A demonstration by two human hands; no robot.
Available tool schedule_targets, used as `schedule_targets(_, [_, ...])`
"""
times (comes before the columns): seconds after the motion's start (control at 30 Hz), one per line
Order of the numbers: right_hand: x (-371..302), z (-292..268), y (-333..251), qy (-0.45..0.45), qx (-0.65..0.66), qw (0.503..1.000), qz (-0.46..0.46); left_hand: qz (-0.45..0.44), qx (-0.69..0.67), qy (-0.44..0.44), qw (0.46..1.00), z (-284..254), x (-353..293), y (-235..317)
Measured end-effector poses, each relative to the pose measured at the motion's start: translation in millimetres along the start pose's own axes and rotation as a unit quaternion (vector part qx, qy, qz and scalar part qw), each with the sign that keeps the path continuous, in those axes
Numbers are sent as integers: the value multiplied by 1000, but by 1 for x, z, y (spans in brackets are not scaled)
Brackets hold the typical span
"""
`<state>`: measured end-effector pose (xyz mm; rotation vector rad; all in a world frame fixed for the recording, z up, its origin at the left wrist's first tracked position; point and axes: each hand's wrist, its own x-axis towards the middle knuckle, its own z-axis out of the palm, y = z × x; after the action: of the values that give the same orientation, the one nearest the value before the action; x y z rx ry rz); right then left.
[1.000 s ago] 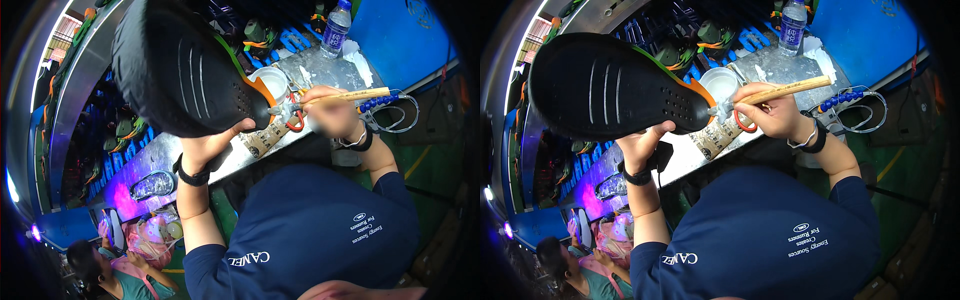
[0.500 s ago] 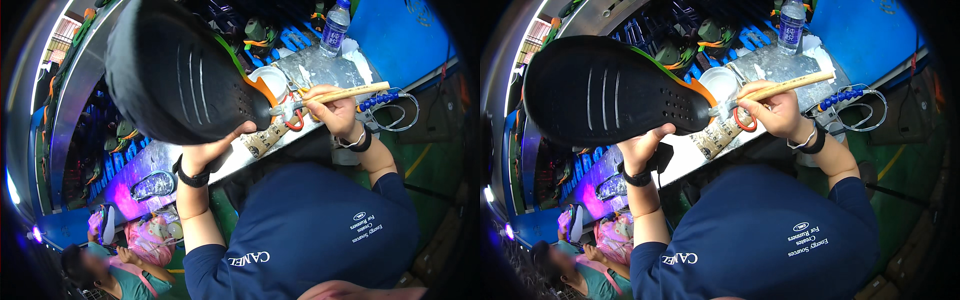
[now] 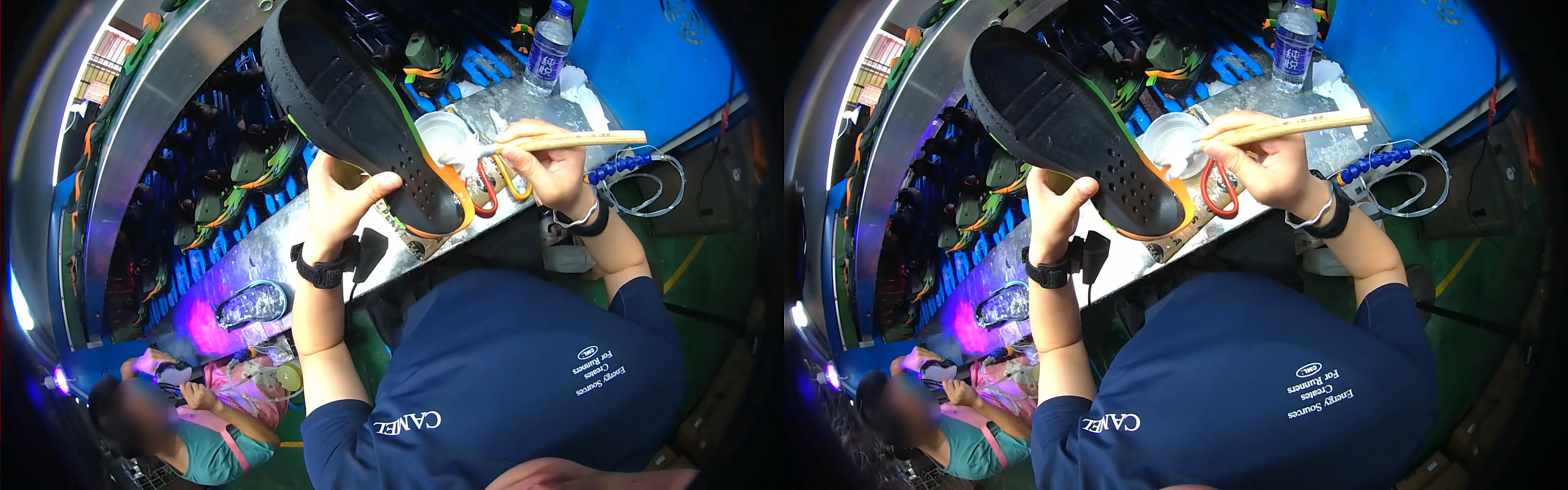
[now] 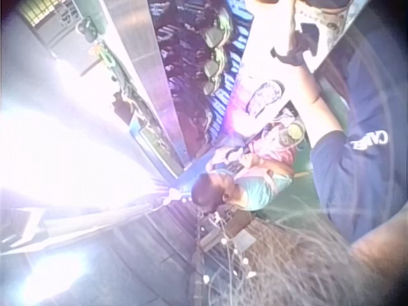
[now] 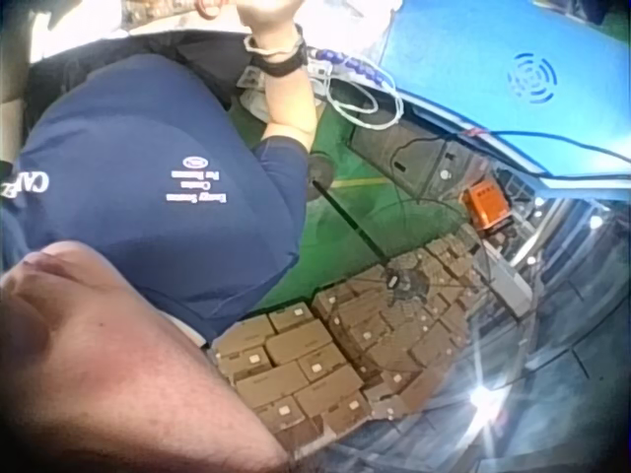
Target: Applying adhesive to shoe soles using a brush in a manufacturing setting.
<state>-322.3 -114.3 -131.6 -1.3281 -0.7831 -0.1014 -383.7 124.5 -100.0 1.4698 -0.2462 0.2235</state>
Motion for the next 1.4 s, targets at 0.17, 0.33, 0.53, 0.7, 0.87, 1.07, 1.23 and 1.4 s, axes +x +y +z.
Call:
schedule_targets(0.17, [-2, 1, -7, -100, -61, 993, 16, -18, -18, 0, 1000, -2, 1, -2])
schedule_targets(0.33, [5, 7, -7, -104, -108, 988, -27, -49, -13, -5, 999, 0, 2, -2])
schedule_targets(0.53, [19, 10, -7, -68, -135, 984, -95, -62, -36, -18, 997, 5, 0, -4])
schedule_targets(0.7, [29, 6, -11, -85, -159, 975, -127, -89, -20, -28, 995, 10, -3, -1])
schedule_targets(0.87, [37, 6, -14, -60, -172, 973, -144, -121, -10, -32, 992, 14, -7, 5])
schedule_targets(1.07, [44, 8, -15, -47, -190, 971, -137, -111, 18, -41, 993, 15, -9, 3])
schedule_targets(1.23, [53, 9, -15, -34, -216, 958, -184, -132, 8, -49, 990, 17, -11, 1])
schedule_targets(1.4, [56, 8, -18, -42, -246, 935, -254, -134, -14, -52, 990, 20, -11, 4])
